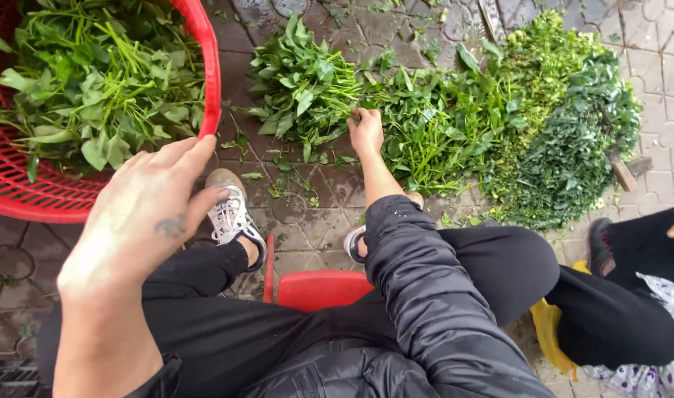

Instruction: Sorting and trimming leafy green vegetables with a knife and placing them into a basket

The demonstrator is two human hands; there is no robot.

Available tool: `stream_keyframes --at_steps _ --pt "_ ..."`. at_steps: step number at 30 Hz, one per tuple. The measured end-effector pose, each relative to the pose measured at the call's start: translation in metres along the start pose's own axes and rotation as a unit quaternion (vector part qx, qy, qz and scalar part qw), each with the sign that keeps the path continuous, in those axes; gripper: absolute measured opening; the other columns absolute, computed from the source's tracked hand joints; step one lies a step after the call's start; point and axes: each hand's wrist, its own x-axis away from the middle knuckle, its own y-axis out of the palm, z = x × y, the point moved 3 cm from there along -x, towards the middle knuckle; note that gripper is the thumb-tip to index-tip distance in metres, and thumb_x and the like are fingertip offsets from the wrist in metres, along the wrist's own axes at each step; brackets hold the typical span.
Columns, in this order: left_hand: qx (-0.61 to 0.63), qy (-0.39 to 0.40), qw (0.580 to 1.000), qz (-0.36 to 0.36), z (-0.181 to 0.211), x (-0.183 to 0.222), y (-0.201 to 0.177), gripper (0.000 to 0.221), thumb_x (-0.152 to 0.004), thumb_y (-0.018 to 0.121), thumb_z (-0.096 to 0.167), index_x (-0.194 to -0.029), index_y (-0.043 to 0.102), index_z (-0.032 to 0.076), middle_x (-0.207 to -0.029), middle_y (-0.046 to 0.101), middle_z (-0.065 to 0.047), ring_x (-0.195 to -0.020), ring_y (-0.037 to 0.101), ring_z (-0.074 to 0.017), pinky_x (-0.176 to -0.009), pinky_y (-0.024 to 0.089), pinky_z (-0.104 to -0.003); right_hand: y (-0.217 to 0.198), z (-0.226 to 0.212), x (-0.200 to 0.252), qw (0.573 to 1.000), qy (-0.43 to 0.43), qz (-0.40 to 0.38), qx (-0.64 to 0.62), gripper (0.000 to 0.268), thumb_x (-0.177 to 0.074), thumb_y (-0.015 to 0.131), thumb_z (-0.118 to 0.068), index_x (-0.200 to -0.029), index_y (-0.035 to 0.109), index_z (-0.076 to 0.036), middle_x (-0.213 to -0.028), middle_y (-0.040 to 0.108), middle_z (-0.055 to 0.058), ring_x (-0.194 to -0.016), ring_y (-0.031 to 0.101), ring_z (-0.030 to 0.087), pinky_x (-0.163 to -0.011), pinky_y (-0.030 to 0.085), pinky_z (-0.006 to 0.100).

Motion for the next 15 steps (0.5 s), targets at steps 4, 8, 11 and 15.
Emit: stream_keyframes --at_steps 4,8,11,15 --pt "-0.037 0.052 0.997 0.045 0.005 -0.005 0.004 0.070 -0.099 0.069 0.037 -0.160 0.055 0.004 -0.155 0.065 -0.024 -0.117 0.069 -0.0535 -0.101 0.051 -0.061 -0.027 -0.032 0.025 0.999 0.018 -0.040 -0.013 0.015 -0.100 0.078 -0.035 -0.108 0.077 -0.022 -0.122 0.069 0.004 -0.099 0.072 0.028 -0.085 0.057 0.048" --pt "-0.053 0.122 0.986 0.098 0.014 -0.013 0.015 0.068 -0.097 0.076 0.034 -0.153 0.060 0.000 -0.136 0.073 -0.026 -0.102 0.073 -0.0568 -0.090 0.055 -0.063 -0.093 -0.071 0.096 0.985 0.069 -0.083 -0.132 0.024 -0.100 0.080 -0.031 -0.124 0.082 -0.024 -0.128 0.083 -0.003 -0.116 0.076 0.014 -0.111 0.058 0.034" --pt "-0.094 0.151 0.975 0.134 0.026 -0.035 0.030 0.042 -0.102 0.075 0.031 -0.138 0.072 0.011 -0.118 0.078 -0.016 -0.096 0.075 -0.0481 -0.085 0.057 -0.059 -0.098 -0.048 0.111 0.960 -0.092 -0.007 -0.263 0.012 -0.098 0.084 -0.020 -0.111 0.084 -0.019 -0.101 0.080 -0.010 -0.088 0.063 0.002 -0.084 0.053 0.023" --pt "-0.104 0.182 0.953 0.220 0.029 -0.100 0.100 0.021 -0.109 0.068 0.045 -0.122 0.079 0.032 -0.117 0.081 0.003 -0.104 0.081 -0.0286 -0.101 0.061 -0.043 -0.146 -0.082 0.143 0.935 -0.165 0.026 -0.314 0.022 -0.093 0.091 -0.014 -0.112 0.088 -0.025 -0.095 0.084 -0.008 -0.063 0.062 -0.001 -0.061 0.053 0.019"
